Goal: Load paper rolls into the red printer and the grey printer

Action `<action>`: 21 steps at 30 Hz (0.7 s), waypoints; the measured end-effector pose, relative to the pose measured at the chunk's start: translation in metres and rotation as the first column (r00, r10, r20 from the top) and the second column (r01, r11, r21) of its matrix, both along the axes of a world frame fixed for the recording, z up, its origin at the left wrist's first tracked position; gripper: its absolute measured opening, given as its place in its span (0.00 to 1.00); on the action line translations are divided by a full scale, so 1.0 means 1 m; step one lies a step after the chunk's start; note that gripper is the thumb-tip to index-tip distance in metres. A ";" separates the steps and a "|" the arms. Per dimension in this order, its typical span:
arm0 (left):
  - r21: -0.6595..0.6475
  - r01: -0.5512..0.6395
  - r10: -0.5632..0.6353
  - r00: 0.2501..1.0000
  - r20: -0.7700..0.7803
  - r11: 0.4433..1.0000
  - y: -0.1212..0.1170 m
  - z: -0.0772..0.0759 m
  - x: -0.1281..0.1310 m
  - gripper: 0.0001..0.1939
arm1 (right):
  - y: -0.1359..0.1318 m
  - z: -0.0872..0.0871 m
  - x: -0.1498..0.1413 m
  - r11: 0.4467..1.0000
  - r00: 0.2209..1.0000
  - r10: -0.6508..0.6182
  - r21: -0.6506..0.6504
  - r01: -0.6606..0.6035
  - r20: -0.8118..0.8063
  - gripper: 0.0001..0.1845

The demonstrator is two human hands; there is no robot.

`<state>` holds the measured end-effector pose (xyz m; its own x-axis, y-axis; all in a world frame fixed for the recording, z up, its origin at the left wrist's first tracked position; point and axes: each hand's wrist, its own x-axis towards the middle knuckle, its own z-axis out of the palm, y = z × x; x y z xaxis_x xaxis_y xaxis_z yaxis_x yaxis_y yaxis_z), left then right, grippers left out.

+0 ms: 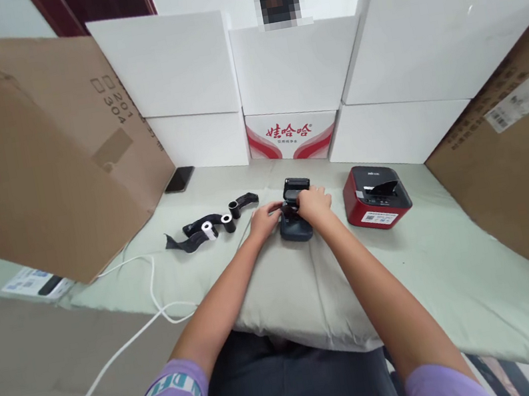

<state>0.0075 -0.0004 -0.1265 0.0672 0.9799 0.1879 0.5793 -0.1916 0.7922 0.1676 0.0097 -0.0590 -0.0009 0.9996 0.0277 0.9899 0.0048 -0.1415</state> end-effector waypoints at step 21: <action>-0.009 -0.024 0.023 0.996 -0.091 1.000 -0.002 0.008 0.000 0.14 | -0.009 0.035 0.035 0.877 0.912 0.352 0.416 -0.241 -0.212 0.12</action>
